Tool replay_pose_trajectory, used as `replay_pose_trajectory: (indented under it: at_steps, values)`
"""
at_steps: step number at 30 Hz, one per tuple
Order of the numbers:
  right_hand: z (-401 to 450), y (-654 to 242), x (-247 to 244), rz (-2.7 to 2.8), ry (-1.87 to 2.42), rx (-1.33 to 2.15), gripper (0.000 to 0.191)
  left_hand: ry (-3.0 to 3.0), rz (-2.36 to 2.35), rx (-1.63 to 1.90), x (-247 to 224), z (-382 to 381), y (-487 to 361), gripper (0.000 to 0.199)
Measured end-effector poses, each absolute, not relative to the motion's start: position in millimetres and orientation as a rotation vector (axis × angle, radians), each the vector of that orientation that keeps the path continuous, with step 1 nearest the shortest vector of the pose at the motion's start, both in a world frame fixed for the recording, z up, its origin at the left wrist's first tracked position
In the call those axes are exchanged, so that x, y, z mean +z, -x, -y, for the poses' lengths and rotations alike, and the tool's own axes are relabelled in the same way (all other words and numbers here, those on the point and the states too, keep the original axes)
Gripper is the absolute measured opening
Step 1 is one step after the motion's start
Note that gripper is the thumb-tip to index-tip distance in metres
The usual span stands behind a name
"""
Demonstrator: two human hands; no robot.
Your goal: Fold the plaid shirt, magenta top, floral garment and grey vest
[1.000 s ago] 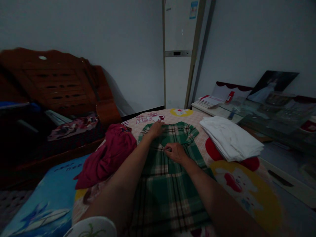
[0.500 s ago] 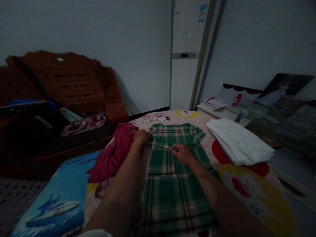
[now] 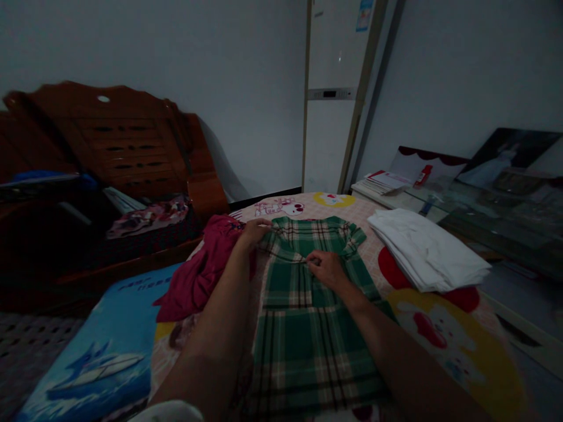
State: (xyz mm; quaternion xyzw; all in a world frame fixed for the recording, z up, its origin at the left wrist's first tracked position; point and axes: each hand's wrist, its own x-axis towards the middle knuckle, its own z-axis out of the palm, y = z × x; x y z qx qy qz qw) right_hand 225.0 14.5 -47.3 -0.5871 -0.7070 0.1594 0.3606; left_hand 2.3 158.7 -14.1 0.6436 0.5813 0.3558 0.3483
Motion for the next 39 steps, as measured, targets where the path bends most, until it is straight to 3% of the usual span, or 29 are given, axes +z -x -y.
replay_pose_trajectory:
  at_steps: [6,12,19,24,27,32,35,39]
  values:
    - [-10.6,-222.3,-41.4,1.729,1.573,0.319,0.02,-1.464,-1.142,1.114,-6.0,-155.5,-44.6,0.031]
    - [-7.6,-220.1,-38.0,1.796,1.718,0.297,0.019,-1.373,-1.246,0.907,-26.4,-152.0,-72.7,0.034]
    - [-5.2,-218.5,-33.7,1.846,1.768,0.308,0.02,-1.823,-1.222,0.848,-35.0,-158.8,-63.5,0.057]
    - [-4.4,-218.7,-31.7,1.846,1.794,0.317,0.021,-1.782,-1.321,0.911,-32.0,-159.5,-66.0,0.04]
    - [-4.8,-219.6,-33.4,1.844,1.805,0.29,0.023,-1.504,-1.079,1.067,-24.9,-153.9,-71.1,0.039]
    - [-5.5,-221.2,-37.8,1.909,1.824,0.266,0.025,-1.394,-0.65,1.021,-16.4,-144.7,-78.6,0.057]
    - [-5.8,-222.3,-39.0,1.929,1.852,0.266,0.025,-1.456,-0.809,1.239,-19.2,-152.6,-69.2,0.051]
    - [-5.3,-222.2,-37.2,1.963,1.853,0.254,0.026,-1.362,-1.5,1.417,-32.1,-168.7,-42.3,0.041]
